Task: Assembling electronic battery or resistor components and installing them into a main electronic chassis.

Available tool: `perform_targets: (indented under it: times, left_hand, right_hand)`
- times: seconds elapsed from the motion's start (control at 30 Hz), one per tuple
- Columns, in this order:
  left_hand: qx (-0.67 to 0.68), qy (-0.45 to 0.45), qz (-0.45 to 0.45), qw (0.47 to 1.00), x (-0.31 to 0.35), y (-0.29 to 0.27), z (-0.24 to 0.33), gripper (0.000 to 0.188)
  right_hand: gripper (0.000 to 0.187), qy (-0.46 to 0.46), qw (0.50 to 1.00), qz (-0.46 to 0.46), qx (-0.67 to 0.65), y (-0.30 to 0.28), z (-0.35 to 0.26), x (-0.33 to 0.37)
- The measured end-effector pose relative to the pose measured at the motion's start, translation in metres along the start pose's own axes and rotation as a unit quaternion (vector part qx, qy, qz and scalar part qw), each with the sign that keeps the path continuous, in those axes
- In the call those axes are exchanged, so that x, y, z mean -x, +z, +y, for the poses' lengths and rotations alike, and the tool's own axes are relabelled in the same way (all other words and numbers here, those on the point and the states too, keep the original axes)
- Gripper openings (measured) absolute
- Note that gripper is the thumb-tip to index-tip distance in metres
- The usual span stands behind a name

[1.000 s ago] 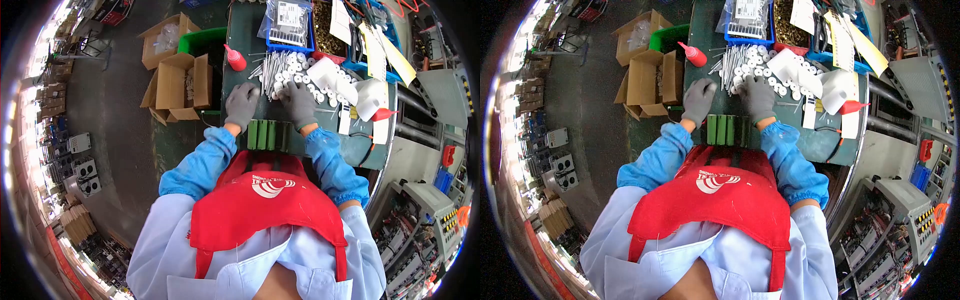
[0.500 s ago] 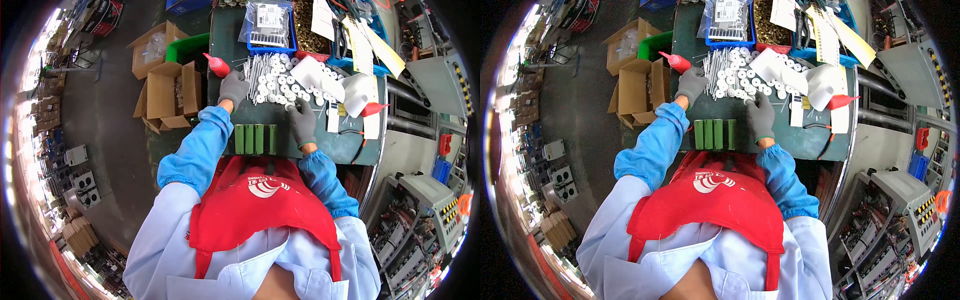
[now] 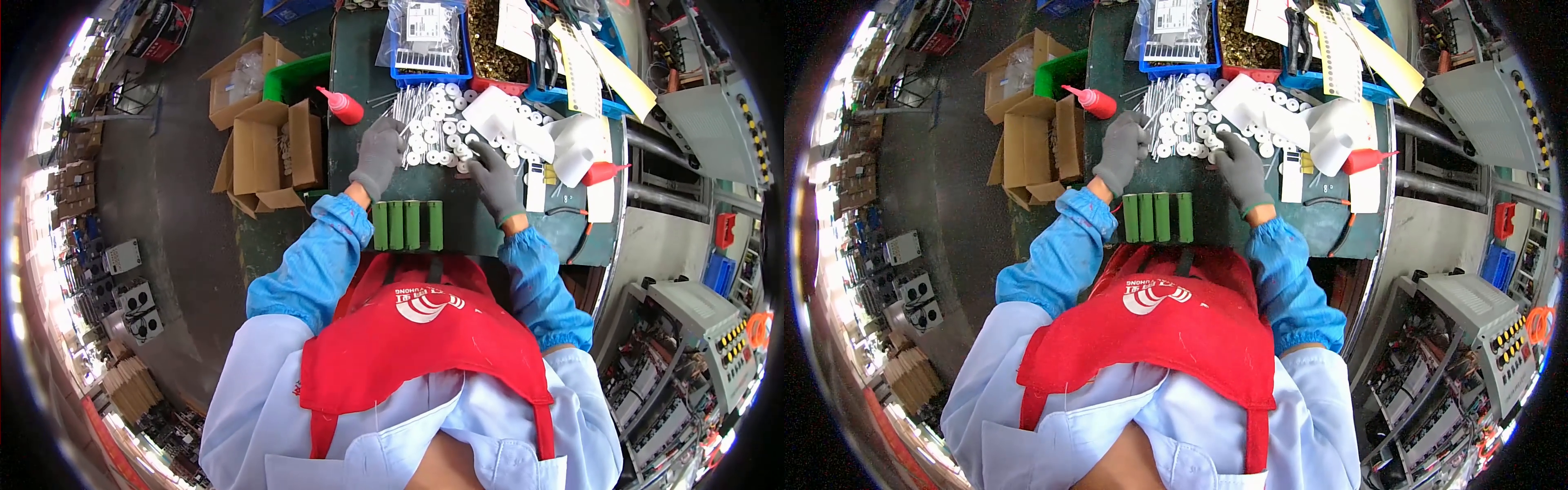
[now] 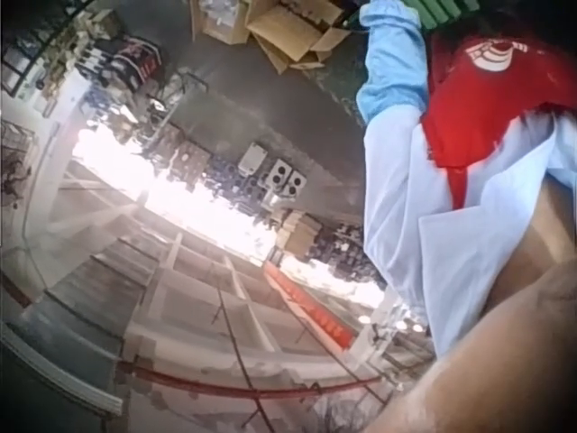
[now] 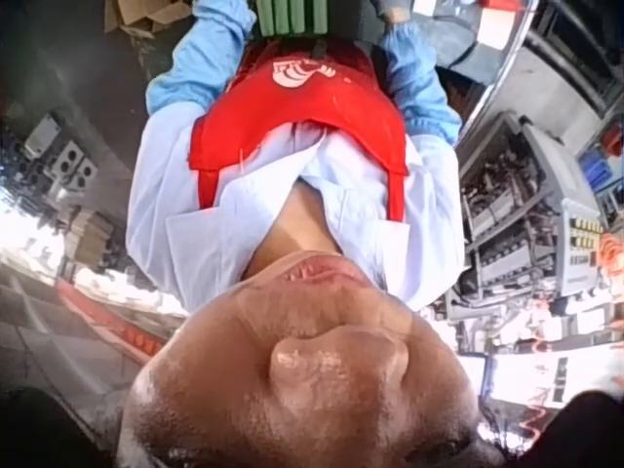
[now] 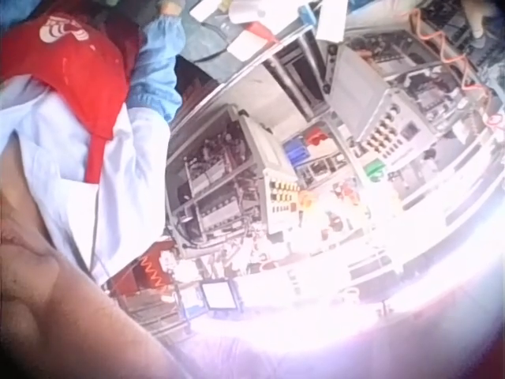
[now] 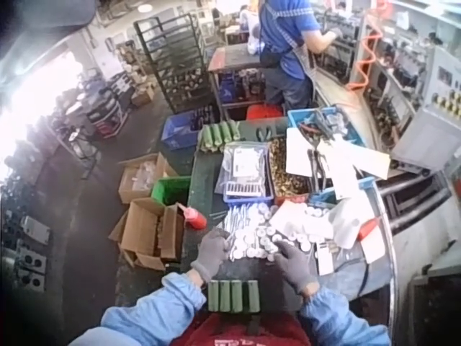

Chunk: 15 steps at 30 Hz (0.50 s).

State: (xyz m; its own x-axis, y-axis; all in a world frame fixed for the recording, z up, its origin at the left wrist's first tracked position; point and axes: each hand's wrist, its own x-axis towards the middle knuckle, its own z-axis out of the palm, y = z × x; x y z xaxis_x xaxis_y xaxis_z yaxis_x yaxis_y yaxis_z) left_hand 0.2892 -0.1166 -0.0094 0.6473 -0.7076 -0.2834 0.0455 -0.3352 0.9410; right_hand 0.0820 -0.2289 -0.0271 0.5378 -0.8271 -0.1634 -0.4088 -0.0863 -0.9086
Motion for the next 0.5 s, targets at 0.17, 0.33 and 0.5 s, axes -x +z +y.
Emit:
perform_targets:
  times: [0.17,0.33,0.5]
  left_hand:
    - [0.121,-0.178,-0.043,0.976,-0.009,0.036,0.014,0.019]
    - [-0.045,-0.086,-0.030,0.995,-0.005,0.050,0.015,0.024]
    - [-0.101,0.009,-0.063,0.993,-0.019,0.081,0.025,0.024]
  right_hand:
    - [0.074,0.034,0.970,-0.210,0.118,0.000,-0.028,-0.052]
    - [0.092,0.203,0.971,-0.064,0.106,-0.031,-0.033,-0.053]
    - [0.082,0.191,0.960,0.178,0.105,-0.085,0.055,-0.027]
